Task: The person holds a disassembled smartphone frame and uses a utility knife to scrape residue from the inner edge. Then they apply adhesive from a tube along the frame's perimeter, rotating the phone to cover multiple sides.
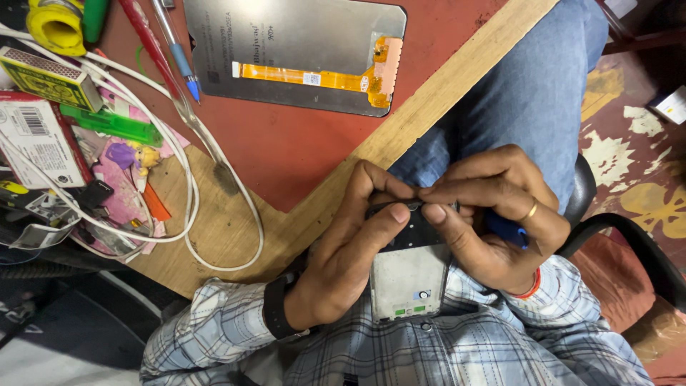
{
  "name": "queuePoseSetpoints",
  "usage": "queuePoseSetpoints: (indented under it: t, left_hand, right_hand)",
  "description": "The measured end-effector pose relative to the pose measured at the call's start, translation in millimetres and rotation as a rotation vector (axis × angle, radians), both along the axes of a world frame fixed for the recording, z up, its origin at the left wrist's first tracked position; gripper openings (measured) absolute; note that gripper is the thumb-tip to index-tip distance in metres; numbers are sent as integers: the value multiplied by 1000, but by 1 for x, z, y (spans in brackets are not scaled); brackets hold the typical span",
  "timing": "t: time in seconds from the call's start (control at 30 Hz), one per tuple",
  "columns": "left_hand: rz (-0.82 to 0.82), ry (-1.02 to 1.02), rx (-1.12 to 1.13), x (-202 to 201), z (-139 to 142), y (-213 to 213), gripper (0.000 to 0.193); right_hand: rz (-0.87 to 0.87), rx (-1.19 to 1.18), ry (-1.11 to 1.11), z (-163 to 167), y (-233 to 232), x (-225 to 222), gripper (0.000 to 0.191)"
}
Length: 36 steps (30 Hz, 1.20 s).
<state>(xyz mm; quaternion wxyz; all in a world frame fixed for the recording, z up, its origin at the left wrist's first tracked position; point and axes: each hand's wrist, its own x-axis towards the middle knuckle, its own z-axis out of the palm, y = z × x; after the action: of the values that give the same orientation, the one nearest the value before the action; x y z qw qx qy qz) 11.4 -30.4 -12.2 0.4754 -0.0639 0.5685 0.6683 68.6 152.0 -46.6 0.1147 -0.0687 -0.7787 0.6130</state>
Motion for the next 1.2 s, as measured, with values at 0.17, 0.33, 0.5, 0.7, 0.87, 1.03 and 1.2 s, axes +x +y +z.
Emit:
queuePoseSetpoints:
  t: [0.17, 0.33, 0.5, 0.7, 0.87, 1.03, 1.2]
  left_hand:
    - [9, 4, 31, 0, 0, -1, 22]
    - [-5, -14, -1, -1, 2, 0, 23]
    - [-10, -71, 41, -5, 5, -1, 26]
    - [-69, 27, -10, -6, 6, 1, 27]
    - [-102, 152, -50, -4, 4, 1, 24]
    - [-95, 193, -53, -4, 2, 2, 24]
    - [-60, 151, -26, -3, 5, 1, 22]
  right_hand:
    - [34, 100, 75, 4, 1, -6, 21]
    - [89, 118, 75, 12, 5, -13, 18]
    - [177, 142, 141, 17, 15, -23, 16]
    - [242, 185, 209, 20, 21, -31, 16]
    - [164, 148, 142, 20, 14, -29, 17]
    - [117, 81, 83, 20, 10, -25, 18]
    - [123, -73, -31, 15, 13, -16, 20]
